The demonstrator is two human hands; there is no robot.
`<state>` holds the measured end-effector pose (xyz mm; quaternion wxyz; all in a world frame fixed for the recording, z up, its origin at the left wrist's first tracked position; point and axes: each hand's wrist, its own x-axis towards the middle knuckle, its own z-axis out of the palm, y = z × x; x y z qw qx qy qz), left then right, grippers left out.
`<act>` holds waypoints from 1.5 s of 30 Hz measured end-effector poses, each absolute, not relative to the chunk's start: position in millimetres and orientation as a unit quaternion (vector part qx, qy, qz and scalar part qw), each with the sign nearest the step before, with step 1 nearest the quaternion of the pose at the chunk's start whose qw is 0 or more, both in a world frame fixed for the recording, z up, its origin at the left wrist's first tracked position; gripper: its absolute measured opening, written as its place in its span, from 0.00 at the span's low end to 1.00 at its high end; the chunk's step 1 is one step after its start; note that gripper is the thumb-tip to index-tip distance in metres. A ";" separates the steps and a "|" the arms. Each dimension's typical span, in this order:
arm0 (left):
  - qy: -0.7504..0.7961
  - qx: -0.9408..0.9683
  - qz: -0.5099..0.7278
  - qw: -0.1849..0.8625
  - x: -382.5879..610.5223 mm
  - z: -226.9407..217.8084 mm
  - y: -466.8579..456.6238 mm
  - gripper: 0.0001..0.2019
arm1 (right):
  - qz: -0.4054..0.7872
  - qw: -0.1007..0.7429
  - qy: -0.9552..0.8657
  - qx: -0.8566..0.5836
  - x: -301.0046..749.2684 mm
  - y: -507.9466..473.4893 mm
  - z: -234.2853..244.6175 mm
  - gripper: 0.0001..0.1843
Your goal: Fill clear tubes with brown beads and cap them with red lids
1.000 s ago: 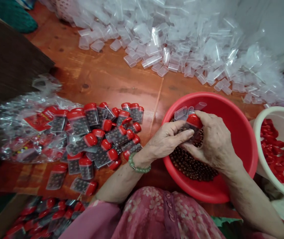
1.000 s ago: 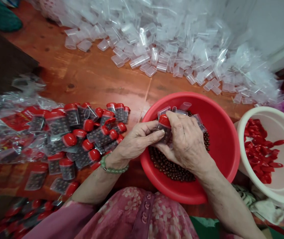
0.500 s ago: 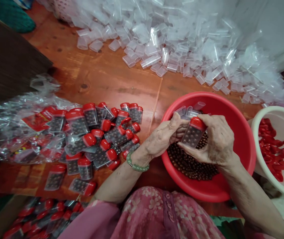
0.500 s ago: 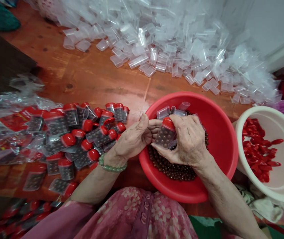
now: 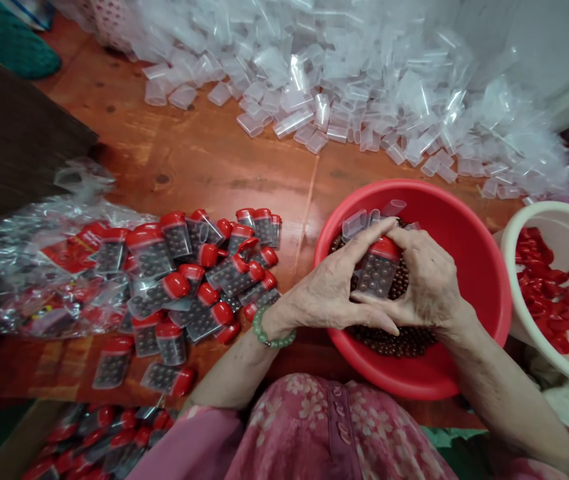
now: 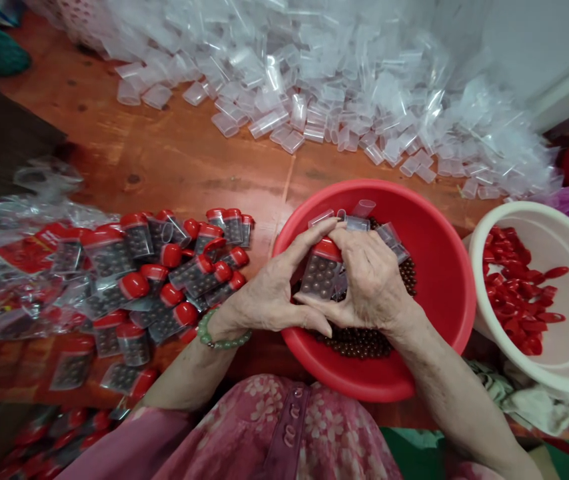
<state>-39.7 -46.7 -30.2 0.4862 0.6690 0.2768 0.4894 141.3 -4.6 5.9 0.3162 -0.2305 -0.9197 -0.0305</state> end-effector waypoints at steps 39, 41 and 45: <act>0.290 0.448 0.631 0.563 -30.1 -36.9 -57.7 0.43 | -0.016 0.341 -0.898 -0.278 148.7 -5.7 9.9 0.42; 0.309 0.457 0.612 0.568 -29.8 -33.6 -58.7 0.36 | -0.010 0.339 -0.905 -0.257 149.1 -3.7 7.7 0.41; 0.357 0.477 0.539 0.596 -28.9 -26.2 -59.9 0.25 | 0.004 0.340 -0.913 -0.226 152.1 -0.7 6.9 0.42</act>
